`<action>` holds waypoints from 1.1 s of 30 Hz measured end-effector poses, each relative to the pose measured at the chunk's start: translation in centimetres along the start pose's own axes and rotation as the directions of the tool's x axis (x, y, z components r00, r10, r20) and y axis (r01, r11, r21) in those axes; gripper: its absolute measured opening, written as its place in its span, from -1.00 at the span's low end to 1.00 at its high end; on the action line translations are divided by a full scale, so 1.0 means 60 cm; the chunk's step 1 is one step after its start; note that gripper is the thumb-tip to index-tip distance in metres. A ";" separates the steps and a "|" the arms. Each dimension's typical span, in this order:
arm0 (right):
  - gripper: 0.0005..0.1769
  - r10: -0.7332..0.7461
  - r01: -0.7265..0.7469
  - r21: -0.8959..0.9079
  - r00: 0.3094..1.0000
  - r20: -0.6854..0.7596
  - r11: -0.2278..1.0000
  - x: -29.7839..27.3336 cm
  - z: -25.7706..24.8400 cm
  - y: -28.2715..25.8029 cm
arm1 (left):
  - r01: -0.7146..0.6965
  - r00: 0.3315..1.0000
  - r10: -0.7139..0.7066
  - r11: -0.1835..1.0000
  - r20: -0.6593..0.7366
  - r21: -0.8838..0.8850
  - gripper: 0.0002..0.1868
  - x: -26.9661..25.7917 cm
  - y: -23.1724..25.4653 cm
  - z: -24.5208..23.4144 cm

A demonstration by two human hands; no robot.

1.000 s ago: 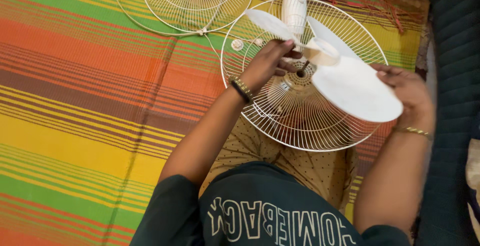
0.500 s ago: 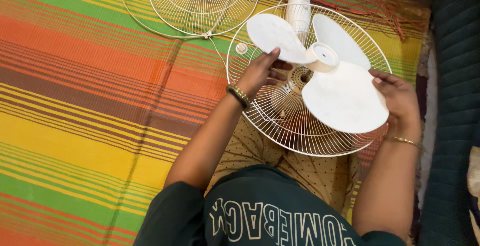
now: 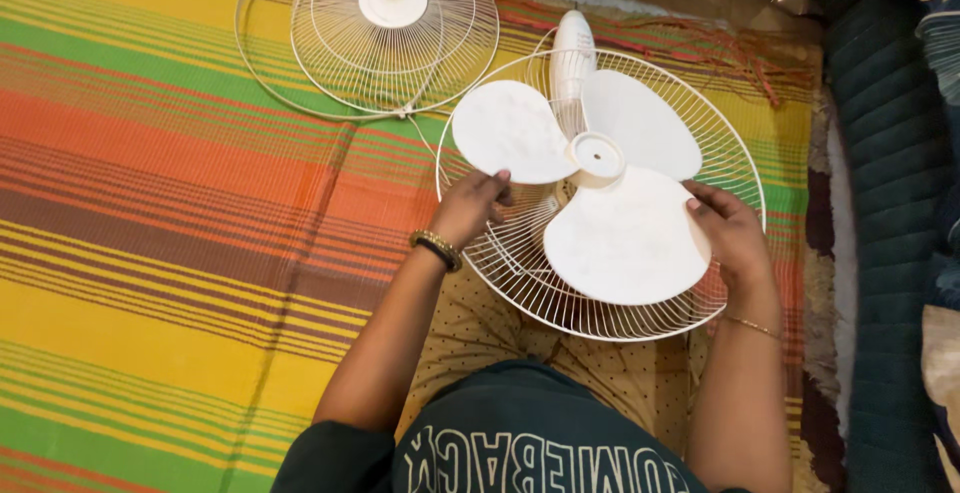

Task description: The person assembles a white table fan on a colorful mat. They attach the fan blades to the motor hub, secure them with a nut, and then attach both the front and rear wire cages to complete the assembly.

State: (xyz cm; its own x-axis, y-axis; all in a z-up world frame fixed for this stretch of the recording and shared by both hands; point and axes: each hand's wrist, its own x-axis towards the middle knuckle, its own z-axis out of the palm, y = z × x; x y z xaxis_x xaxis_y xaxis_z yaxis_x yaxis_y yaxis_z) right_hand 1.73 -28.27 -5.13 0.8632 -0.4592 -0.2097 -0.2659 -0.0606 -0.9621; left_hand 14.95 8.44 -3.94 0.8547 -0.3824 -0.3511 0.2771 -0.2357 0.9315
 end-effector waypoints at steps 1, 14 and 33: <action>-0.56 -0.002 0.002 0.004 1.000 -0.001 1.000 0.004 0.001 0.002 | -0.039 0.998 0.043 0.996 -0.045 0.078 -0.44 -0.008 0.003 -0.004; -0.53 0.058 -0.073 0.210 0.995 0.077 0.975 0.011 -0.053 -0.057 | -0.485 0.608 0.791 0.308 0.063 0.819 -0.12 0.037 0.047 -0.033; -0.48 0.210 -0.259 0.068 0.888 0.409 0.964 0.151 -0.147 -0.091 | -0.656 0.587 0.808 0.514 -0.055 0.552 -0.89 0.090 0.133 -0.029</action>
State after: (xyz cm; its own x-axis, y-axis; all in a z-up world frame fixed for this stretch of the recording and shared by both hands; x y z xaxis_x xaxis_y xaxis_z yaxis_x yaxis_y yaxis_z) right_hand 7.25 -39.90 -0.26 0.8864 -0.0580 -0.4593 -0.4505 0.1203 -0.8846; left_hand 22.56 6.03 1.76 0.7494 -0.3660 0.5518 -0.6610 -0.3635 0.6565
